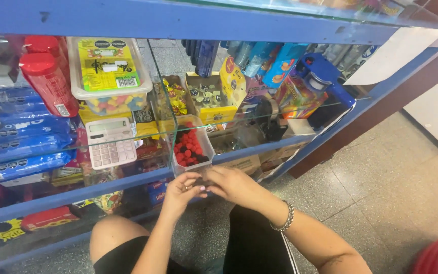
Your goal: The person takes a plastic container of red and black candies from a display shelf, opens it, and places several candies into small clear plastic bags. The person seals the bags and places them on the shelf.
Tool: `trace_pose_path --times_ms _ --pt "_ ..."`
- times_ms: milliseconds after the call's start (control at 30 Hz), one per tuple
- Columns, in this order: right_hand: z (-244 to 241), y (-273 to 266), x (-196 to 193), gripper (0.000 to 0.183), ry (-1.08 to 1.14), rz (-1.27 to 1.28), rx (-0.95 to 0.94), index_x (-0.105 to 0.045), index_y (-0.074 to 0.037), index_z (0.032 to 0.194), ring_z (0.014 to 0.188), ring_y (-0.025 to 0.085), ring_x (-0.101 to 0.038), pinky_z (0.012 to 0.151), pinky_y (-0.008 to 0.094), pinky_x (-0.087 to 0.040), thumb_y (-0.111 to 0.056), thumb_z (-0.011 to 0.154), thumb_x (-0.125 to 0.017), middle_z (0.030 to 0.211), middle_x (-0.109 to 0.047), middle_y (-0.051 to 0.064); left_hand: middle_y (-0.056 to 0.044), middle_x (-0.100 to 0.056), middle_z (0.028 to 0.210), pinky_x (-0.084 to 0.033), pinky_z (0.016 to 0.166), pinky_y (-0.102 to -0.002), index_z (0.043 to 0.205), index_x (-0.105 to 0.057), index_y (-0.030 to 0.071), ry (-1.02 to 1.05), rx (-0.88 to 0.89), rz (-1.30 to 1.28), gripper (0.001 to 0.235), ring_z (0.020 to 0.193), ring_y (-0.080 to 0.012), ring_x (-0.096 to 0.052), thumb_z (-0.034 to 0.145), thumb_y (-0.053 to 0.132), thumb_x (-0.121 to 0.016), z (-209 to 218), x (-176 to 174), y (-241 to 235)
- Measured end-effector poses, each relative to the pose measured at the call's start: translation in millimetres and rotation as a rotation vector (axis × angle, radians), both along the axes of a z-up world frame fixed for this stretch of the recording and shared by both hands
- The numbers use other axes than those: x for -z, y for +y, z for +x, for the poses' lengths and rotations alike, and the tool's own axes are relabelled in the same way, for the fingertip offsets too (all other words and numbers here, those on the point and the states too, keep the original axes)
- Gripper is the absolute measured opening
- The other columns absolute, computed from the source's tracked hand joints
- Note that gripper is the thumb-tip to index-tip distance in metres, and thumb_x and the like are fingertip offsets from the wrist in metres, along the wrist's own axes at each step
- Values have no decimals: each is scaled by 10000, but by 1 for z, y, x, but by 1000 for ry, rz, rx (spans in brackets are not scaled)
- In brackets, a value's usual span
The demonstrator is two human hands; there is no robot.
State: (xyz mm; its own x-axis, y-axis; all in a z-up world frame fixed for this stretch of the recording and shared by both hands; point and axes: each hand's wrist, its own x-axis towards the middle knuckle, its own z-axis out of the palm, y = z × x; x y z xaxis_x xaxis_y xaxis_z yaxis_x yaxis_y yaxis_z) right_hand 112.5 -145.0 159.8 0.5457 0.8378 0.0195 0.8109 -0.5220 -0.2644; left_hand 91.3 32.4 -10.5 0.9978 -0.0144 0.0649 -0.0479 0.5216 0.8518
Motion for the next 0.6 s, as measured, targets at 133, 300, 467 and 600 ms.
trace_pose_path --times_ms 133,300,467,600 --pt "-4 2 -2 238 35 42 24 -612 -70 1176 1053 313 -695 891 420 -583 -174 965 -651 1116 -690 127 -222 -779 1077 -704 669 -427 1176 -677 -66 -49 -56 23 373 856 -236 -756 818 -164 -706 -4 -1 -3" --pt "-6 2 -5 219 -37 -8 16 -612 -69 1179 1056 321 -684 893 428 -580 -104 963 -620 1125 -669 119 -182 -753 1011 -710 665 -409 1190 -693 -63 -73 -65 -36 367 802 -224 -744 829 -119 -732 -17 -34 -9" --pt "-11 5 -25 153 -61 -31 -5 -663 -55 1100 1041 293 -689 889 401 -579 -109 960 -637 1089 -684 109 -217 -755 944 -676 562 -355 1115 -737 -66 -108 -110 22 280 709 -254 -748 840 -116 -720 -13 -31 -5" --pt "-7 3 -25 118 -103 -91 -12 -708 -54 1032 997 250 -692 873 346 -576 -137 957 -668 1005 -707 86 -234 -754 976 -624 480 -294 988 -756 -66 -119 -147 32 172 646 -208 -719 835 -128 -706 -18 -43 -6"
